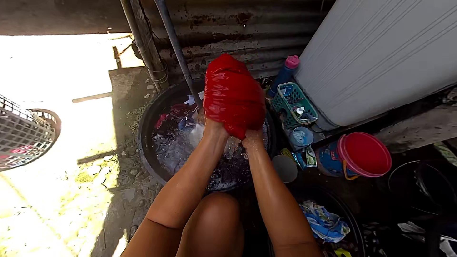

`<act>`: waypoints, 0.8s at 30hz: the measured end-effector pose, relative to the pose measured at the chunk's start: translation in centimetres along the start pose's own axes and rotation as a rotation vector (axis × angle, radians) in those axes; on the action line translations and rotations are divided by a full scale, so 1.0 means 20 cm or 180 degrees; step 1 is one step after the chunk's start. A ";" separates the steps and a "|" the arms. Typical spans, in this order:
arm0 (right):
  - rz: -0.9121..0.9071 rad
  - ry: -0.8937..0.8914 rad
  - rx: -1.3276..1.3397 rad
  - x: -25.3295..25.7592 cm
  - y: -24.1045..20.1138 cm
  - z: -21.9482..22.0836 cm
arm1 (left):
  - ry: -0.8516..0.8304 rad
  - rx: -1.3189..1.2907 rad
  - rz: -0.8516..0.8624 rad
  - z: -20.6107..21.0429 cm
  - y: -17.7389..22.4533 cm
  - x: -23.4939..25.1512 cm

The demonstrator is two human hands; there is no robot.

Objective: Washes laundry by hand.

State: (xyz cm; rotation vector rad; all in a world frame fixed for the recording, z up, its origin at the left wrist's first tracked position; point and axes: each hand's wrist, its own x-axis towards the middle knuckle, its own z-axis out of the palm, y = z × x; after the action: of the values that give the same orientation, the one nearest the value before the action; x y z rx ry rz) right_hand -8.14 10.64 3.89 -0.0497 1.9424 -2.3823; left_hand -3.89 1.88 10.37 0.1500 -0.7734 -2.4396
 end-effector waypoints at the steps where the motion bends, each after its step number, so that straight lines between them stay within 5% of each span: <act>1: -0.0134 0.0180 0.0528 0.05 -0.04 0.02 | -0.0028 0.0033 -0.0063 -0.09 -0.02 0.02; 3: -0.0567 0.0220 0.0877 0.16 -0.14 0.04 | -0.0346 0.0793 -0.0341 -0.34 -0.02 0.04; 5: -0.1185 0.0067 0.0382 0.21 -0.22 0.05 | -0.1032 0.1462 -0.1259 -0.61 0.03 0.00; 7: -0.1831 -0.0105 -0.0308 0.22 -0.23 0.07 | -0.1354 0.1006 -0.2167 -0.73 0.02 -0.02; 11: -0.2148 -0.0990 -0.0191 0.10 -0.11 0.08 | -0.0624 0.0023 -0.2124 -0.57 -0.08 0.06; 15: -0.1115 -0.0778 0.0489 0.03 0.05 0.01 | -0.0168 0.0010 -0.1075 -0.47 -0.11 0.21; 21: 0.0094 -0.0050 0.0821 0.07 0.14 0.01 | -0.0434 0.0968 -0.0468 -0.43 -0.11 0.25; 24: 0.1185 0.0055 0.0745 0.04 0.18 0.02 | -0.0455 0.1604 -0.0370 -0.44 -0.13 0.28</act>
State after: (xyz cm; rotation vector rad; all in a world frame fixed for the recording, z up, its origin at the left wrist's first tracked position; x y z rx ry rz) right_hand -8.83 9.45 0.49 0.3160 1.5030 -2.3353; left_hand -7.39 -3.77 2.05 0.2173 -1.4709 -2.3293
